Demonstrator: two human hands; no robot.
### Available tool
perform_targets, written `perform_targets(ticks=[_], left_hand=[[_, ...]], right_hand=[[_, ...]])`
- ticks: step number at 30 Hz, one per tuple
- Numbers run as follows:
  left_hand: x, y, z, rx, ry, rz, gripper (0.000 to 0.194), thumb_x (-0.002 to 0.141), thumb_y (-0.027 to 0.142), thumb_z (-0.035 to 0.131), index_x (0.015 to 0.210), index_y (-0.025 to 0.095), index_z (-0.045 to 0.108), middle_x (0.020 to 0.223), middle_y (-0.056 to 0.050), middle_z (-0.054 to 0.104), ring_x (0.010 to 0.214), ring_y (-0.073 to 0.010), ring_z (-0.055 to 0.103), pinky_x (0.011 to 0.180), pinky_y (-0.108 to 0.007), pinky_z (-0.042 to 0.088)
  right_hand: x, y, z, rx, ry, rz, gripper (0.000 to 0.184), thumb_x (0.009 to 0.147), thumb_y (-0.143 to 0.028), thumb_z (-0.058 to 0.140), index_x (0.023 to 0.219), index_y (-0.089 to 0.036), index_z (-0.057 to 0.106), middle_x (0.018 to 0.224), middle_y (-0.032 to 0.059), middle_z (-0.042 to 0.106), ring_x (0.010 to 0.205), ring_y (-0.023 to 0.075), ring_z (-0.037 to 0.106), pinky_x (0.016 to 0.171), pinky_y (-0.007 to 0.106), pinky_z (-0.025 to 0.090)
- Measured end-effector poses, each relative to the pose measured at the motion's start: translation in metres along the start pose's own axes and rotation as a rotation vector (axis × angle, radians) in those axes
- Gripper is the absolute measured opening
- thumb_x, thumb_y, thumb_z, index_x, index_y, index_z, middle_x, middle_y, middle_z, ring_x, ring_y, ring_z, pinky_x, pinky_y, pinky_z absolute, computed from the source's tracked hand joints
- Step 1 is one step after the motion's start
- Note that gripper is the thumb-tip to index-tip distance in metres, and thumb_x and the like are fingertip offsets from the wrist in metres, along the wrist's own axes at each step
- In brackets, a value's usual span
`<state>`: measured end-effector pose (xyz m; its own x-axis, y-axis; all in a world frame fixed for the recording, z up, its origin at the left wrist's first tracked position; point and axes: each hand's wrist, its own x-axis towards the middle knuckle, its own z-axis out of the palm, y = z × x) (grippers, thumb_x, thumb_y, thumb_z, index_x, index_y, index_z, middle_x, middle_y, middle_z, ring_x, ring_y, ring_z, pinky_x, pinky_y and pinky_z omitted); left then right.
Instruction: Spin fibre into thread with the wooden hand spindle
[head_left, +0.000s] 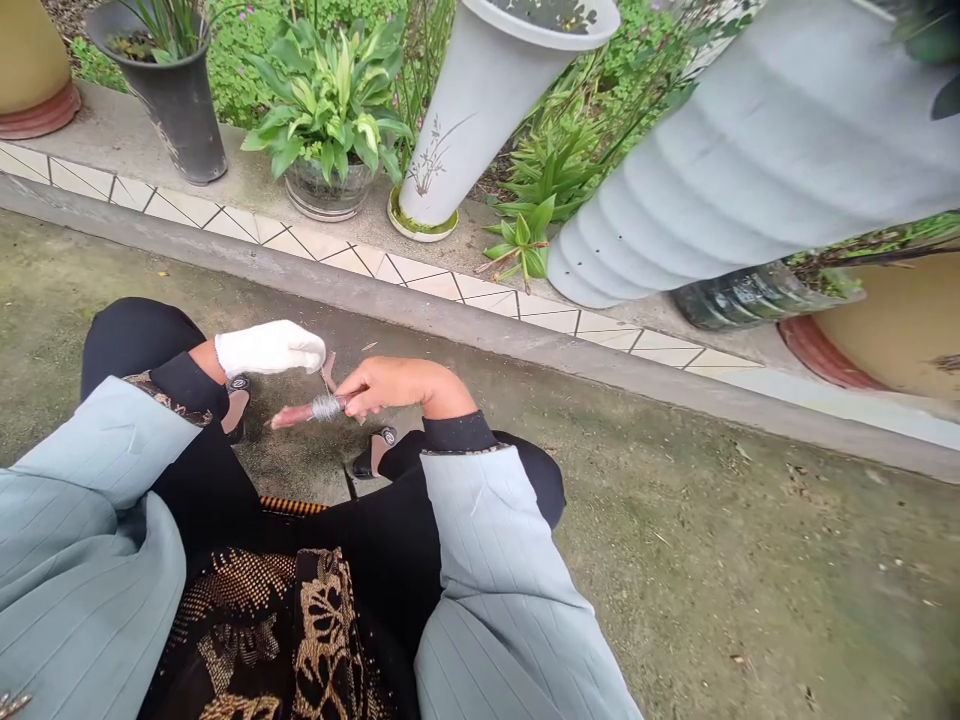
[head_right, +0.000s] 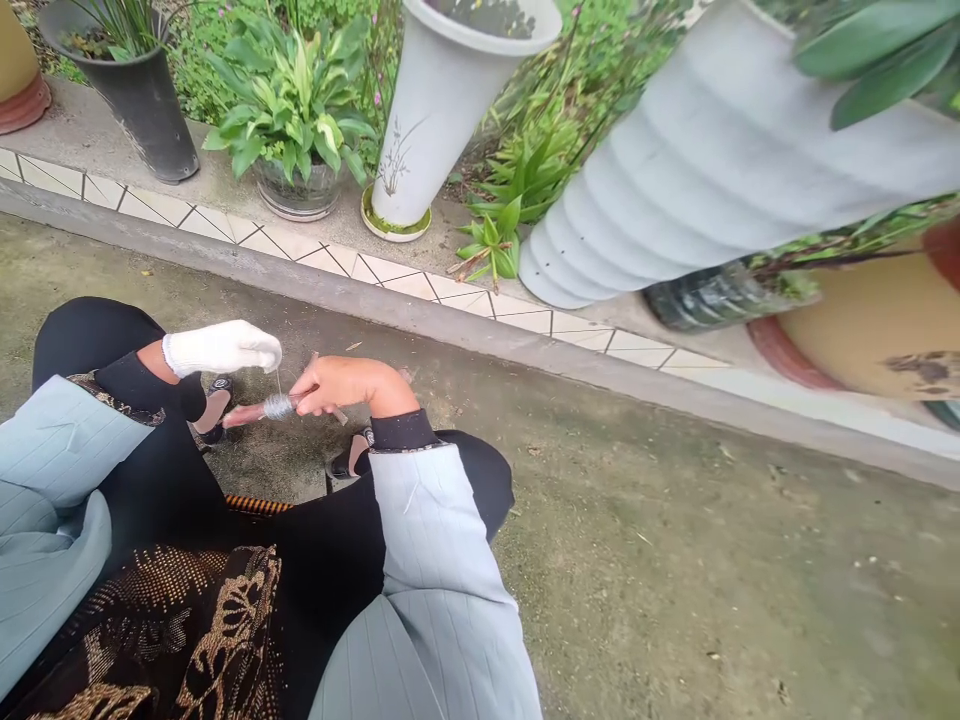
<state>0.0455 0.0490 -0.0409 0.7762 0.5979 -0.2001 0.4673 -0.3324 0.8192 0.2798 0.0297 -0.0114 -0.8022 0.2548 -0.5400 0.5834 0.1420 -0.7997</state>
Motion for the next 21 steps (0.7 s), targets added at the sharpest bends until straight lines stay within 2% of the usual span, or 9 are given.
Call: perform_targets(ticks=[4,6,8,11,14,16,18,19,21], left_hand=[[0.003,-0.007,0.014,-0.311,0.011,-0.02,0.04,0.088,0.05,0.052,0.082,0.012,0.062,0.067,-0.002,0.057,0.053,-0.0088,0.044,0.051,-0.02,0.035],[0.004,-0.005,0.02,-0.346,-0.069,-0.018,0.042,0.089,0.051,0.05,0.081,0.012,0.062,0.066,-0.002,0.055,0.05,-0.0075,0.04,0.048,-0.019,0.032],[0.004,0.0,0.024,-0.301,-0.151,-0.001,0.041,0.09,0.05,0.05,0.079,0.012,0.062,0.066,-0.001,0.055,0.051,-0.0073,0.039,0.049,-0.019,0.032],[0.003,0.008,0.022,-0.17,-0.201,0.038,0.037,0.09,0.044,0.049,0.078,0.013,0.064,0.072,-0.002,0.06,0.059,-0.0089,0.046,0.058,-0.019,0.037],[0.003,0.008,0.016,-0.013,-0.141,0.026,0.032,0.09,0.039,0.049,0.077,0.014,0.065,0.073,-0.001,0.061,0.062,-0.01,0.048,0.062,-0.019,0.037],[0.003,0.004,0.012,0.052,-0.095,0.027,0.03,0.088,0.036,0.049,0.075,0.014,0.063,0.071,-0.001,0.061,0.062,-0.0105,0.049,0.063,-0.02,0.036],[0.003,-0.003,0.011,0.029,-0.074,0.036,0.029,0.088,0.037,0.05,0.074,0.014,0.062,0.071,-0.001,0.061,0.064,-0.0111,0.05,0.065,-0.02,0.037],[0.003,-0.007,0.011,-0.018,-0.068,0.037,0.03,0.088,0.038,0.05,0.074,0.014,0.061,0.071,-0.001,0.06,0.064,-0.0113,0.05,0.064,-0.02,0.038],[0.003,-0.013,0.014,-0.148,-0.028,0.006,0.033,0.088,0.044,0.052,0.077,0.014,0.06,0.069,-0.001,0.058,0.061,-0.0108,0.048,0.06,-0.02,0.037]], right_hand=[[-0.016,0.011,-0.001,0.424,0.628,-0.28,0.028,0.079,-0.044,0.06,0.081,-0.016,0.061,0.069,-0.0015,0.055,0.057,0.0077,0.044,0.056,0.021,0.036],[-0.017,0.022,-0.002,0.509,0.915,-0.216,0.032,0.081,-0.047,0.057,0.085,-0.016,0.06,0.071,-0.0001,0.056,0.055,0.0079,0.043,0.053,0.022,0.035],[-0.012,0.031,-0.002,0.399,1.04,0.005,0.029,0.082,-0.043,0.057,0.087,-0.015,0.062,0.072,0.0015,0.058,0.056,0.0094,0.045,0.054,0.023,0.035],[0.001,0.036,0.002,0.002,0.966,0.357,0.024,0.083,-0.036,0.056,0.09,-0.016,0.068,0.077,0.0052,0.064,0.066,0.0141,0.052,0.058,0.025,0.033],[0.01,0.028,0.008,-0.307,0.645,0.487,0.019,0.083,-0.029,0.057,0.088,-0.017,0.071,0.08,0.0077,0.066,0.07,0.0154,0.053,0.059,0.027,0.03],[0.01,0.02,0.012,-0.313,0.334,0.41,0.015,0.08,-0.025,0.059,0.081,-0.016,0.071,0.071,0.0047,0.063,0.063,0.0127,0.05,0.057,0.027,0.028],[0.005,0.013,0.014,-0.162,0.068,0.196,0.014,0.079,-0.024,0.06,0.079,-0.015,0.07,0.064,0.0001,0.058,0.058,0.0099,0.046,0.056,0.025,0.03],[0.002,0.011,0.013,-0.051,0.02,0.067,0.014,0.079,-0.026,0.06,0.08,-0.015,0.069,0.064,-0.0013,0.057,0.057,0.0091,0.046,0.057,0.024,0.031],[-0.005,0.011,0.012,0.198,0.16,-0.15,0.018,0.079,-0.032,0.061,0.081,-0.015,0.066,0.068,-0.0019,0.057,0.059,0.0083,0.046,0.058,0.022,0.035]])
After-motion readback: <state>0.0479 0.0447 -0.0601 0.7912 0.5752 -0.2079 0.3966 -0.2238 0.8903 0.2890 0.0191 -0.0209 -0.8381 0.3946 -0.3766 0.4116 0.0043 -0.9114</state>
